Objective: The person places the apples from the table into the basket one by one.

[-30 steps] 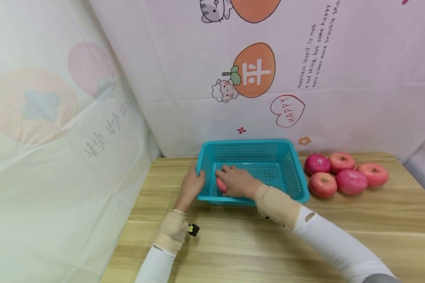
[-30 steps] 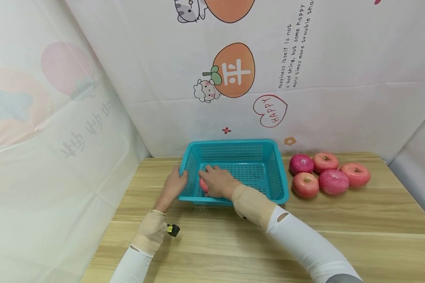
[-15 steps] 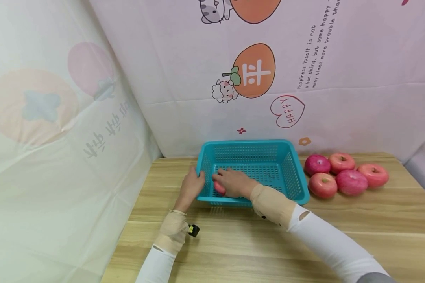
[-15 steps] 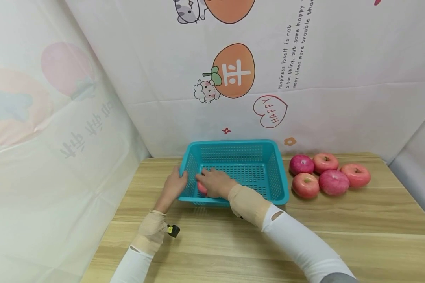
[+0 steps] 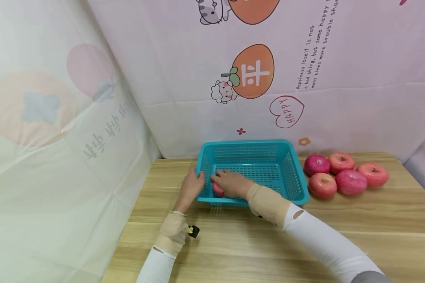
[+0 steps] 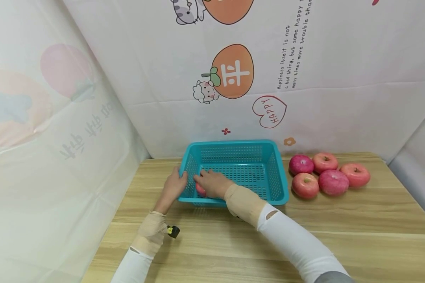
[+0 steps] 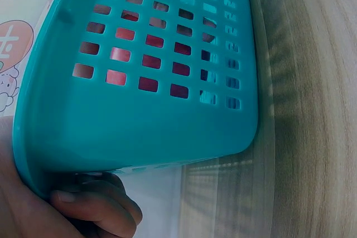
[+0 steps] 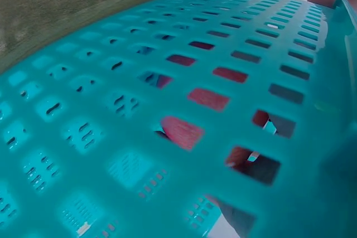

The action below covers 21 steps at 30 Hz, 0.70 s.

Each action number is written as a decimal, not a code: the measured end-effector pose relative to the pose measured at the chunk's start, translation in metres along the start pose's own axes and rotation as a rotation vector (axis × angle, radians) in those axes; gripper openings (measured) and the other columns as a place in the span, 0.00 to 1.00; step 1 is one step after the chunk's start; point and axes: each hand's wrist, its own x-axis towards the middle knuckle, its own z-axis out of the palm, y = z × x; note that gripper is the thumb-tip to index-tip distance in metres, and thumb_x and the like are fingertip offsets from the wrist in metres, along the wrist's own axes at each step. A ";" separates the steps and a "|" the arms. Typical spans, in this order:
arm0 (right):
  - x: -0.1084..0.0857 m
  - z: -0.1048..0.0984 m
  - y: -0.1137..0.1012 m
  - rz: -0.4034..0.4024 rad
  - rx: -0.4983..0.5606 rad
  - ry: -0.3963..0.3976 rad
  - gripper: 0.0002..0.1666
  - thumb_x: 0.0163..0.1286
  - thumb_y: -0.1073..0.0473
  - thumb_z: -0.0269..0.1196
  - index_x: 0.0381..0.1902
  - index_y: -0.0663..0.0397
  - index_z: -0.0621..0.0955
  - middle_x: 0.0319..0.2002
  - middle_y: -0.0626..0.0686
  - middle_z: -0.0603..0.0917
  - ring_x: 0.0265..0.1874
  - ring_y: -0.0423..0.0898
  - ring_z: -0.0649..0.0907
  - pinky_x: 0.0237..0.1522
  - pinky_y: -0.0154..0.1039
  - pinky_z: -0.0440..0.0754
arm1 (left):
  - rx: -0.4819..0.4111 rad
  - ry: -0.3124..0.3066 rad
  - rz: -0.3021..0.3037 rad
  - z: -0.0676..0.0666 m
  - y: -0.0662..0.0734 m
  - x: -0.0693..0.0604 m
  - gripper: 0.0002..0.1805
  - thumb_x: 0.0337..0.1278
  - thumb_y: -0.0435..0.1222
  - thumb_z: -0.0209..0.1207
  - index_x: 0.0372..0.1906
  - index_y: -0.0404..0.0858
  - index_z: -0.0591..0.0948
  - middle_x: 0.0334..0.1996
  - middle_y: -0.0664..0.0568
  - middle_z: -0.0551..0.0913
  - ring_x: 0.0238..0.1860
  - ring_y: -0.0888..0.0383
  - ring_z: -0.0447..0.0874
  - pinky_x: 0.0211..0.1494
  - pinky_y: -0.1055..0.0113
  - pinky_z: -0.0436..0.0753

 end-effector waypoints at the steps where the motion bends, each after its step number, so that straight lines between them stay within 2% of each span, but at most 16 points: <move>1: 0.000 0.000 0.000 0.000 0.001 -0.004 0.28 0.78 0.60 0.66 0.72 0.47 0.71 0.68 0.59 0.76 0.65 0.60 0.80 0.57 0.53 0.85 | -0.001 0.000 0.001 0.000 0.000 0.000 0.22 0.82 0.46 0.46 0.63 0.32 0.73 0.43 0.34 0.85 0.37 0.45 0.83 0.39 0.49 0.82; 6: 0.002 0.002 -0.002 -0.003 0.008 -0.004 0.30 0.78 0.60 0.66 0.74 0.47 0.71 0.69 0.59 0.75 0.68 0.61 0.79 0.61 0.55 0.84 | -0.007 -0.008 -0.002 0.000 0.000 0.000 0.23 0.82 0.46 0.46 0.64 0.32 0.72 0.46 0.33 0.85 0.38 0.45 0.84 0.39 0.49 0.83; 13: 0.006 0.007 -0.001 -0.007 0.001 -0.004 0.31 0.79 0.58 0.65 0.75 0.48 0.70 0.71 0.60 0.74 0.70 0.62 0.77 0.59 0.57 0.85 | -0.018 -0.021 -0.013 0.000 0.000 -0.001 0.25 0.83 0.48 0.45 0.67 0.33 0.71 0.51 0.33 0.85 0.41 0.44 0.86 0.43 0.48 0.84; 21: 0.007 0.011 -0.003 -0.025 -0.100 -0.004 0.32 0.79 0.62 0.64 0.78 0.48 0.69 0.71 0.58 0.75 0.69 0.59 0.78 0.62 0.52 0.84 | -0.023 -0.027 -0.011 0.000 0.000 0.000 0.25 0.83 0.48 0.45 0.68 0.33 0.71 0.52 0.33 0.85 0.41 0.44 0.87 0.43 0.48 0.85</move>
